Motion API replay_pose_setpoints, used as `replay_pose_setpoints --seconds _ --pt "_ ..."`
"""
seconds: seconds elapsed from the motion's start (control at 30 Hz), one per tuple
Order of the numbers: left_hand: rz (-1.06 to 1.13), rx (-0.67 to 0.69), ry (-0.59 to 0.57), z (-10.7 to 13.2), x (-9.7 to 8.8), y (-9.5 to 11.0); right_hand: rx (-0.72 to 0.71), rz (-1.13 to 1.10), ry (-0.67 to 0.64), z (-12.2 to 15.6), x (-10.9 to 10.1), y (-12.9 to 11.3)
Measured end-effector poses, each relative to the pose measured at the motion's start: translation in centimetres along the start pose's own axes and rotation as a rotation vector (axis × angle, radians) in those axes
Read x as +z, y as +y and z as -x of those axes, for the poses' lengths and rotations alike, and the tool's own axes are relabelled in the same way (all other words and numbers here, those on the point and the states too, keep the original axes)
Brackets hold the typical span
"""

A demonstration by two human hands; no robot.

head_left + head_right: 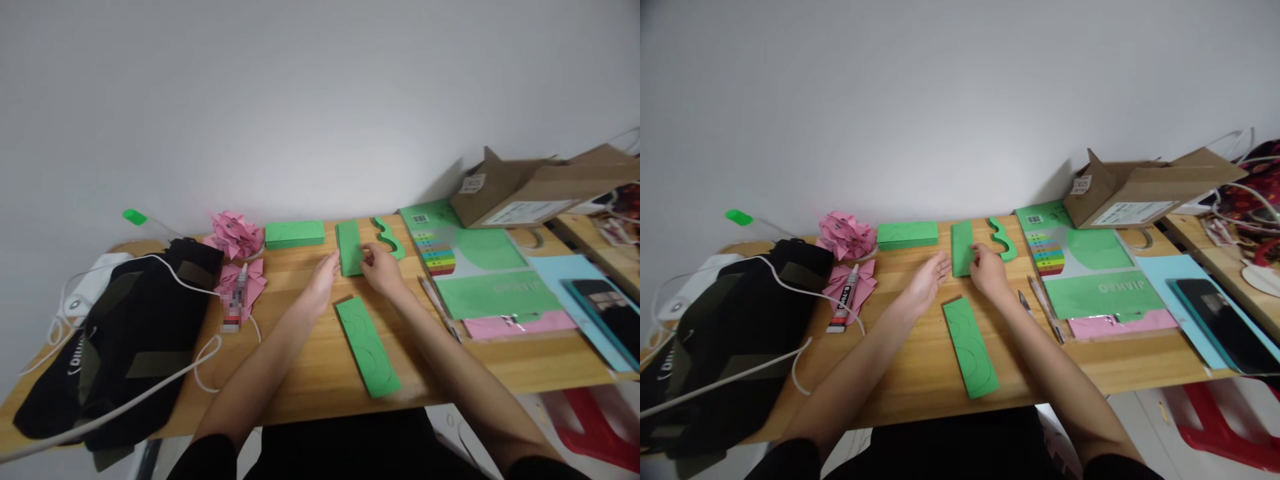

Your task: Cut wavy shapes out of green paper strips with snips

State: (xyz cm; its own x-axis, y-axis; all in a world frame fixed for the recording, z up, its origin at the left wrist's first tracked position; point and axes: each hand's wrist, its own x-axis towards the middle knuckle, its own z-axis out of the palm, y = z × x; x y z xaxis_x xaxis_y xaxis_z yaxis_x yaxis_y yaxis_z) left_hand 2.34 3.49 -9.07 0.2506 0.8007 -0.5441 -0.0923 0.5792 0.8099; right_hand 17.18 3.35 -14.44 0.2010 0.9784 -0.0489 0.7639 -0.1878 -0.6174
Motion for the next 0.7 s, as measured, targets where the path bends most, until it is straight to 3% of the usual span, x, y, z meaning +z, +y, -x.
replay_pose_setpoints --seconds 0.17,0.43,0.7 --pt "0.017 -0.023 0.009 -0.2 -0.4 -0.2 -0.015 0.044 -0.007 -0.4 -0.1 -0.9" --pt "0.004 -0.014 0.012 -0.6 -0.6 -0.3 0.017 0.057 -0.102 1.6 -0.8 -1.7" --pt "-0.009 -0.031 0.019 -0.9 -0.7 0.0 0.075 -0.099 -0.134 1.9 -1.0 -1.4"
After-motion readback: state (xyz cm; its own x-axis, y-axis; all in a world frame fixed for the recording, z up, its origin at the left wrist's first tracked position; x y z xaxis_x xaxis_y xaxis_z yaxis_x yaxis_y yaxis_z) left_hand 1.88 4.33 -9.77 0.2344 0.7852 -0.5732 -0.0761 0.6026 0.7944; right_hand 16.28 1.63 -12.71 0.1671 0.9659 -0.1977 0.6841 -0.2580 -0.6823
